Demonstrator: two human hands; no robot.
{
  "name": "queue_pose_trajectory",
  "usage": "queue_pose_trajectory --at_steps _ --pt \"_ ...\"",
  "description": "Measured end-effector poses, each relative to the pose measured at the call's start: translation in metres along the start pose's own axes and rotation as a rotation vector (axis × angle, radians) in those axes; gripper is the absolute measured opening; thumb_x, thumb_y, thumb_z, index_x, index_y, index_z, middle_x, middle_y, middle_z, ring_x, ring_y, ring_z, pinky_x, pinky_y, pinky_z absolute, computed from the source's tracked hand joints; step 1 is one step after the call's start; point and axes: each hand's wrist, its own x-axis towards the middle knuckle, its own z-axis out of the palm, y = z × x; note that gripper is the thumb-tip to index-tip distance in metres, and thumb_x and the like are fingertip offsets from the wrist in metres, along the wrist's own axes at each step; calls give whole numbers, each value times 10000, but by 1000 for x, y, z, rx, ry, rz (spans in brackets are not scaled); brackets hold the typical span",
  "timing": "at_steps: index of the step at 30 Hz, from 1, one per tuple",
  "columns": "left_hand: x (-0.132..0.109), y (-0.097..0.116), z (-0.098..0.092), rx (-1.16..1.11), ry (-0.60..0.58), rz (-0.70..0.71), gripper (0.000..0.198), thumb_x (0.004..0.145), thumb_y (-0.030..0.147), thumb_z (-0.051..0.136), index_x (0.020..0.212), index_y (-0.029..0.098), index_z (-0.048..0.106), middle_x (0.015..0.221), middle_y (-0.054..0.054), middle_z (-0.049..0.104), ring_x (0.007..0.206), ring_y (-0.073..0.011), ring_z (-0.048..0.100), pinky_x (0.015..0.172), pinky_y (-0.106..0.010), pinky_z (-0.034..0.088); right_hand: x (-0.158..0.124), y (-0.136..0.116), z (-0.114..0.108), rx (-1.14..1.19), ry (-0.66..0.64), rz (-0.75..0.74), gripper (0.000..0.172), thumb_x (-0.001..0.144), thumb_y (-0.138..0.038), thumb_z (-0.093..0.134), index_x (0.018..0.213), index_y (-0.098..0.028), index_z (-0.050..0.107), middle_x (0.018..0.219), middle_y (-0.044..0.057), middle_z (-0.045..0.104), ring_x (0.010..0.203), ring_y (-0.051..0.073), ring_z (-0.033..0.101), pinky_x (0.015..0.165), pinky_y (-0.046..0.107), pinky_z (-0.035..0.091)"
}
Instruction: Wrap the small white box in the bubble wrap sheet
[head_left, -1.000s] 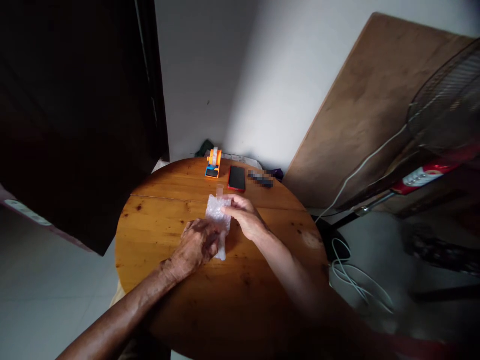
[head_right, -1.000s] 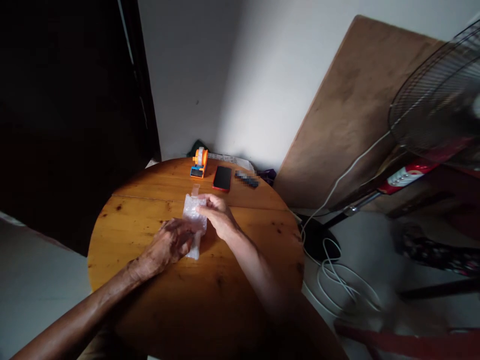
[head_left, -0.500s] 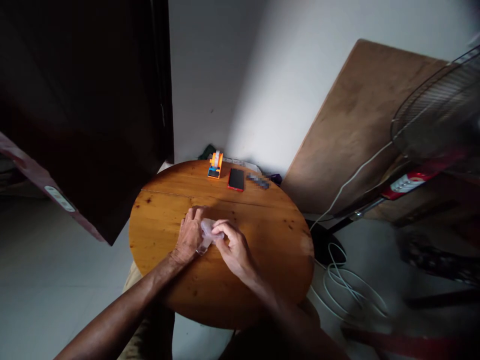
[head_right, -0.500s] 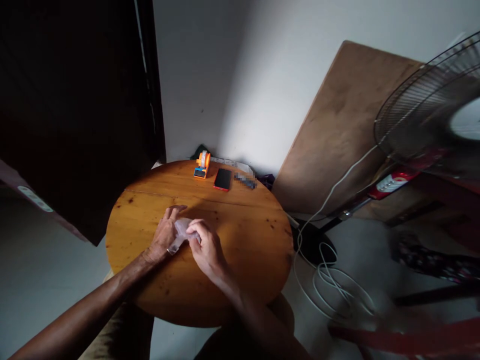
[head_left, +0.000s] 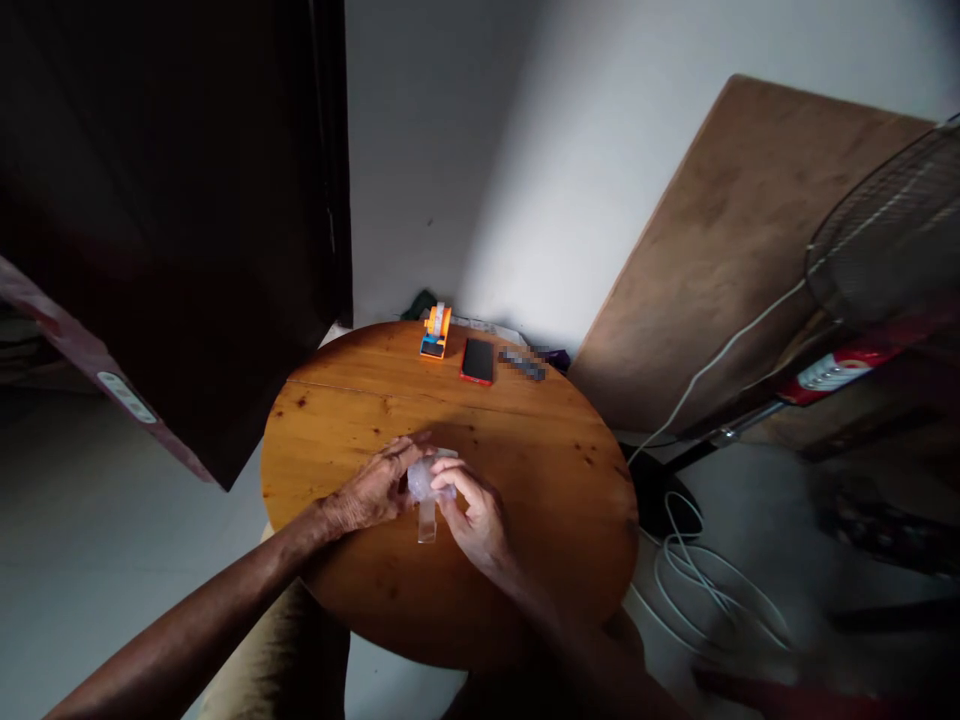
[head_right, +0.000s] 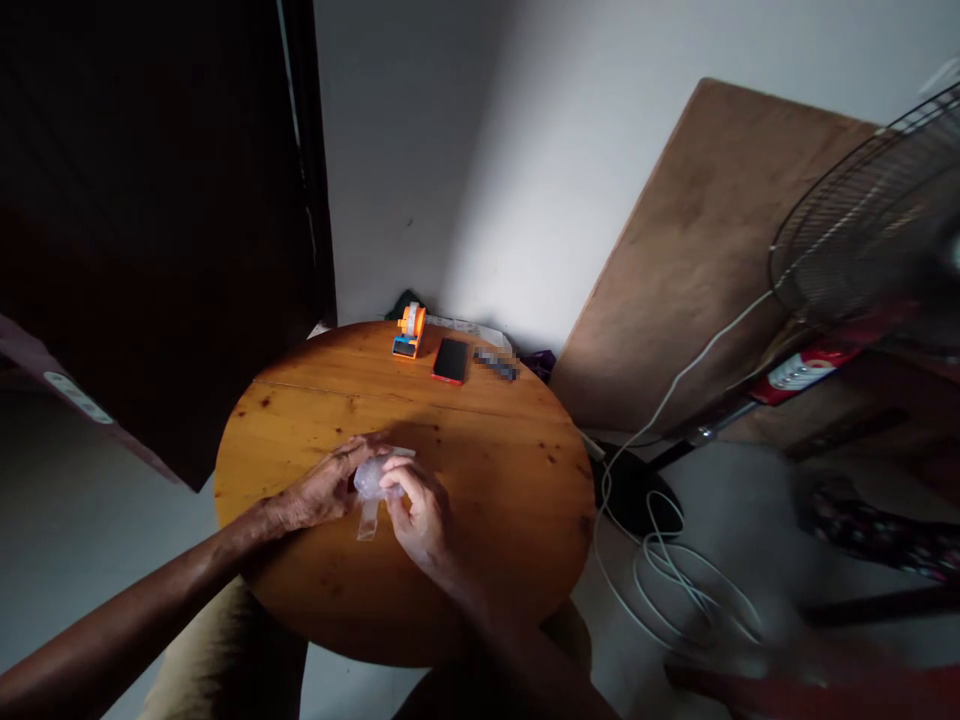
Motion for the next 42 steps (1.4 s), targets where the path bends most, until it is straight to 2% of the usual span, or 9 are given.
queue_pose_trajectory --at_steps 6,11,15,20,23,28,35,38,42 --pt "14 9 2 -245 42 -129 423 708 140 668 1126 171 621 1048 -74 681 910 -190 644 805 -308 519 14 1 -13 106 -91 73 170 840 -107 488 865 -225 608 968 42 676 945 175 637 847 291 483" --pt "42 23 -12 -544 -117 -593 327 706 377 682 910 122 654 740 -16 637 527 -97 525 474 -219 417 56 25 -23 357 -177 476 120 807 -316 623 813 -197 612 720 -16 624 645 134 564 604 243 435" --pt "63 19 -14 -556 -109 -703 410 679 480 684 897 134 660 653 0 610 451 -97 490 385 -207 366 73 53 -21 622 -150 676 276 710 -425 725 776 -192 594 659 -30 613 598 129 558 592 255 451" --pt "65 7 -10 -425 -112 -685 338 747 444 624 914 155 674 626 -8 627 477 -138 533 433 -236 384 64 61 -28 789 -323 571 673 675 -407 804 1272 -236 545 1137 69 693 1040 221 652 871 365 519" --pt "61 4 -10 -236 -44 -589 260 775 386 601 845 152 690 669 -23 651 569 -160 559 509 -250 383 58 62 -27 732 -358 514 827 666 -364 819 1390 -275 430 1252 72 654 1097 226 641 925 400 517" --pt "56 4 -10 -79 17 -551 259 815 376 579 819 151 708 645 -18 625 573 -158 519 514 -252 334 54 65 -16 614 -261 479 714 760 -263 729 1391 -273 396 1172 63 679 951 190 684 850 380 552" --pt "55 4 -16 -287 57 -563 333 775 413 627 940 125 661 788 -57 680 641 -161 540 548 -252 401 53 57 -21 464 -93 437 488 746 -249 721 1169 -254 479 1199 86 622 1009 203 674 832 369 568" --pt "56 6 -19 -313 55 -603 382 760 431 640 975 115 635 844 -70 685 688 -163 554 573 -248 415 52 52 -24 346 -159 405 363 768 -243 707 1081 -246 525 1102 65 669 989 210 672 860 398 547" --pt "55 6 -19 -401 51 -589 435 767 454 642 1029 107 639 895 -85 696 728 -172 583 613 -257 431 51 46 -21 201 -237 346 455 723 -242 748 1137 -258 559 1055 46 682 917 208 660 811 386 539"
